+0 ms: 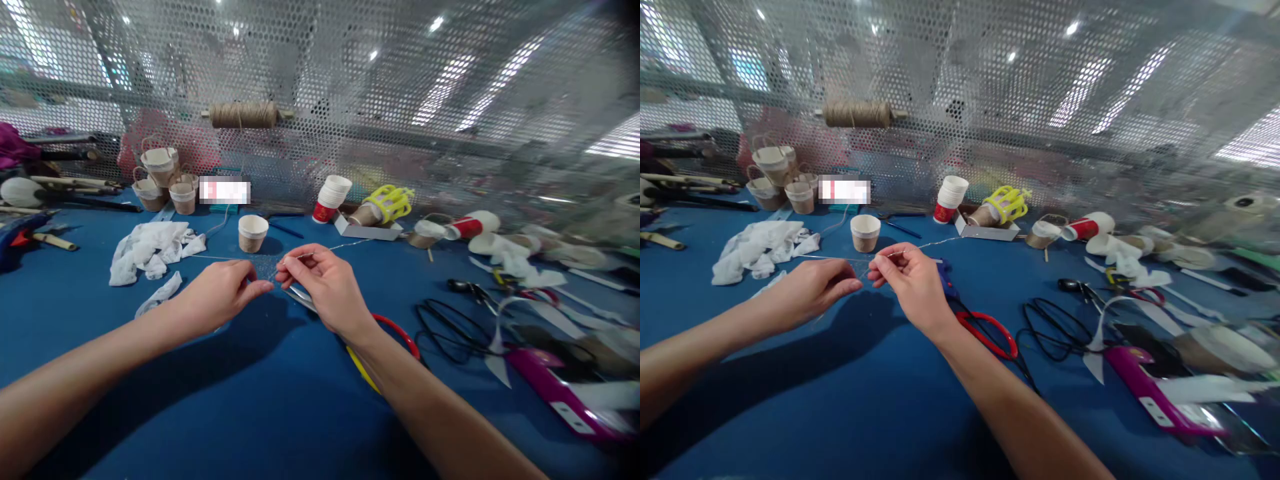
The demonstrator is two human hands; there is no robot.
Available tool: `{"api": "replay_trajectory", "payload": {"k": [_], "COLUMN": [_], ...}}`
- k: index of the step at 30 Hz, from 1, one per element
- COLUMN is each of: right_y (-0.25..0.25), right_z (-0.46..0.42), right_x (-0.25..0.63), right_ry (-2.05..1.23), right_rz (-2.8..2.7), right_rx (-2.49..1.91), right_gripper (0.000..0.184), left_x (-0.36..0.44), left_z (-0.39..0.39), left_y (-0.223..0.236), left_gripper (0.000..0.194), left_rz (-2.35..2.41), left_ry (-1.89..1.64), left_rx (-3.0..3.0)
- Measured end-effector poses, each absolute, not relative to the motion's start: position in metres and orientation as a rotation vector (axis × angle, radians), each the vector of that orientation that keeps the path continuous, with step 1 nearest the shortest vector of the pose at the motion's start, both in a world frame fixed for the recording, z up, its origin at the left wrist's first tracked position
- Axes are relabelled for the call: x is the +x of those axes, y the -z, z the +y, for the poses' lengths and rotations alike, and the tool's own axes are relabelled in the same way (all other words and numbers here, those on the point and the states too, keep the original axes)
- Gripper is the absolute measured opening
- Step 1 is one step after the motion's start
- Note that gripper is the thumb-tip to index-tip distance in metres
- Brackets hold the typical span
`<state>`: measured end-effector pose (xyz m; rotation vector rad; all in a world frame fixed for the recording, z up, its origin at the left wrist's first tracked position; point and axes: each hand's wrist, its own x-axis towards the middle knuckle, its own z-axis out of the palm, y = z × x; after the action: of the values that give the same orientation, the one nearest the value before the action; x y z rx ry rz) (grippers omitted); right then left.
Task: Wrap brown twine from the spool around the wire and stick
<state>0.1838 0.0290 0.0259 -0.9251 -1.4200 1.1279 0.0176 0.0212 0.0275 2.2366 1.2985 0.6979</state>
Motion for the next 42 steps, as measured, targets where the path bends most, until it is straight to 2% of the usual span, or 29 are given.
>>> {"api": "replay_trajectory", "payload": {"k": [5,9,14,18,21,26,29,34,38,42], "right_y": [-0.019,-0.018,-0.017,-0.012,-0.012,-0.02,-0.024,-0.017,-0.013,-0.018], "right_z": [0.03,0.029,0.027,0.028,0.03,0.03,0.029,0.029,0.028,0.025], "right_x": [0.181,0.182,0.182,0.182,0.182,0.186,0.186,0.183,0.18,0.18], "right_ry": [-1.295,-1.359,-1.397,-1.423,-1.442,-1.382,-1.301,-1.251,-1.162,-1.18], "right_rz": [-1.36,-1.349,-1.321,-1.33,-1.326,-1.411,-1.538,-1.611,-1.62,-1.576], "right_rx": [-0.927,-0.956,-0.962,-0.948,-0.968,-0.993,-0.976,-0.988,-0.986,-0.95], "right_gripper": [0.012,0.013,0.015,0.017,0.016,0.011,0.009,0.01,0.01,0.01], "left_x": [0.023,0.027,0.024,0.019,0.018,0.017,0.015,0.019,0.024,0.021], "left_z": [0.031,0.028,0.027,0.03,0.03,0.032,0.035,0.026,0.011,0.012], "left_y": [-0.012,-0.007,-0.003,0.003,0.001,-0.014,-0.017,-0.019,-0.026,-0.034], "left_gripper": [0.017,0.013,0.008,0.017,0.019,0.02,0.023,0.025,0.008,0.009], "left_rz": [0.856,0.829,0.919,0.826,0.816,0.933,0.866,1.115,1.434,1.319], "left_ry": [-0.96,-1.058,-1.233,-1.361,-1.299,-0.879,-0.693,-0.72,-0.771,-0.769], "left_rx": [1.536,1.421,1.922,2.56,2.667,1.796,1.508,1.891,2.463,2.212]}}
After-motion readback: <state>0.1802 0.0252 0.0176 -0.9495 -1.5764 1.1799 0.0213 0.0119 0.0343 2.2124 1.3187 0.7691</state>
